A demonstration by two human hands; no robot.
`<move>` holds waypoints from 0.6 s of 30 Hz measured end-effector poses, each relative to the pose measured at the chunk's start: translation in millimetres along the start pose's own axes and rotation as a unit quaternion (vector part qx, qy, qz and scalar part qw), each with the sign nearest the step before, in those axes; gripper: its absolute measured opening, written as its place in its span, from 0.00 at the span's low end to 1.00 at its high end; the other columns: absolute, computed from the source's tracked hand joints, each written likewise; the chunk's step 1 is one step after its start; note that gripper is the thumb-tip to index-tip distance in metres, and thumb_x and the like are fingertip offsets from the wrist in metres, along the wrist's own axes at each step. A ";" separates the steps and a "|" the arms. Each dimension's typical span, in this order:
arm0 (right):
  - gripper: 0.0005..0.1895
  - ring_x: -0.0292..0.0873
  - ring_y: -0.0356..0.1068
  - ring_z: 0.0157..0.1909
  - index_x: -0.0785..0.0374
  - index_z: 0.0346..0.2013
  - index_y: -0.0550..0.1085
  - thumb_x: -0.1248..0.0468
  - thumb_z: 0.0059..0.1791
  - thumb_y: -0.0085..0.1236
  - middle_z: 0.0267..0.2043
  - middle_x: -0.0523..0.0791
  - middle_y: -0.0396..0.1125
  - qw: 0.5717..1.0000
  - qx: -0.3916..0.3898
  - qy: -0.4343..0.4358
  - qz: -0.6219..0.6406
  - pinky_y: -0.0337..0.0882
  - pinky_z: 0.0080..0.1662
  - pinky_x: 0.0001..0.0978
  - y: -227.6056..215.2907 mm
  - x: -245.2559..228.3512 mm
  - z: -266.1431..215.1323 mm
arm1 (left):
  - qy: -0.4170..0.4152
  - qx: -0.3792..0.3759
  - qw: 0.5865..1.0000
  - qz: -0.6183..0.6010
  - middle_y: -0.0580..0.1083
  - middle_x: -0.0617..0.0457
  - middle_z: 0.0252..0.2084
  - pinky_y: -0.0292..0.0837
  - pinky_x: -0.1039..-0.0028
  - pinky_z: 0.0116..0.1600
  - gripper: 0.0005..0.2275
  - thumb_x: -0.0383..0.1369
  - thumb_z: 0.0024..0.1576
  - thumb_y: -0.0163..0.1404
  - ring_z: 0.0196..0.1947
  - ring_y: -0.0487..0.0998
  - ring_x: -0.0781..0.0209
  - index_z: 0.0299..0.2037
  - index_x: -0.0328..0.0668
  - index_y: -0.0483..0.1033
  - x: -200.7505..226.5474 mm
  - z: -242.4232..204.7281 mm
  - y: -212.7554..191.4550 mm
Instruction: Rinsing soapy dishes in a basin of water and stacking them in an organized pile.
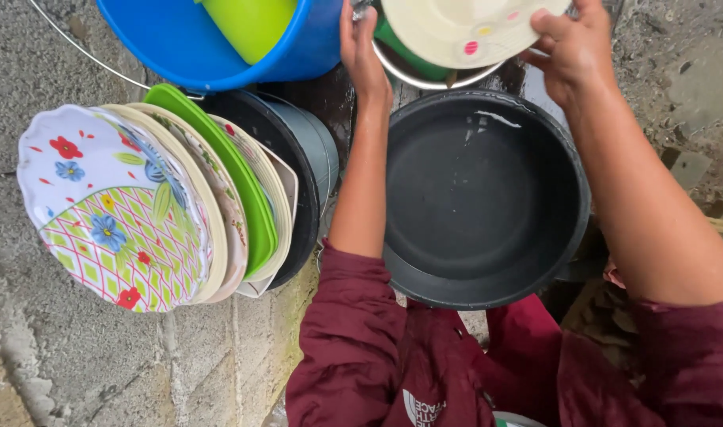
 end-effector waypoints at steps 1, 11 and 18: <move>0.18 0.38 0.81 0.42 0.45 0.54 0.70 0.68 0.51 0.56 0.52 0.40 0.77 1.000 0.000 0.002 0.000 0.78 0.36 0.32 -12.0 -4.3 -4.1 | -0.002 0.001 1.000 0.001 0.58 0.43 0.77 0.57 0.55 0.76 0.36 0.43 0.57 0.55 0.76 0.58 0.44 0.75 0.41 0.56 -4.3 -4.3 -1.0; 0.23 0.38 0.87 0.63 0.39 0.63 0.67 0.67 0.56 0.56 0.65 0.38 0.84 0.975 0.185 0.028 0.121 0.91 0.52 0.30 -182.5 23.6 -38.5 | -0.045 0.269 0.957 -0.095 0.72 0.30 0.58 0.70 0.61 0.59 0.23 0.12 0.56 0.41 0.60 0.73 0.45 0.59 0.45 0.64 -4.4 -40.6 -24.0; 0.26 0.39 0.75 0.64 0.38 0.62 0.68 0.71 0.55 0.44 0.68 0.35 0.70 0.981 0.168 0.087 0.030 0.87 0.52 0.29 -153.8 60.4 -70.9 | -0.040 0.145 0.988 0.036 0.65 0.30 0.69 0.69 0.55 0.66 0.28 0.20 0.56 0.49 0.70 0.67 0.37 0.68 0.45 0.59 9.0 -44.7 -29.2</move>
Point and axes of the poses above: each hand's wrist, its own z-axis towards the middle knuckle, its own y-axis out of the palm, x = y × z, the point moved 9 cm from there along z, towards the middle knuckle
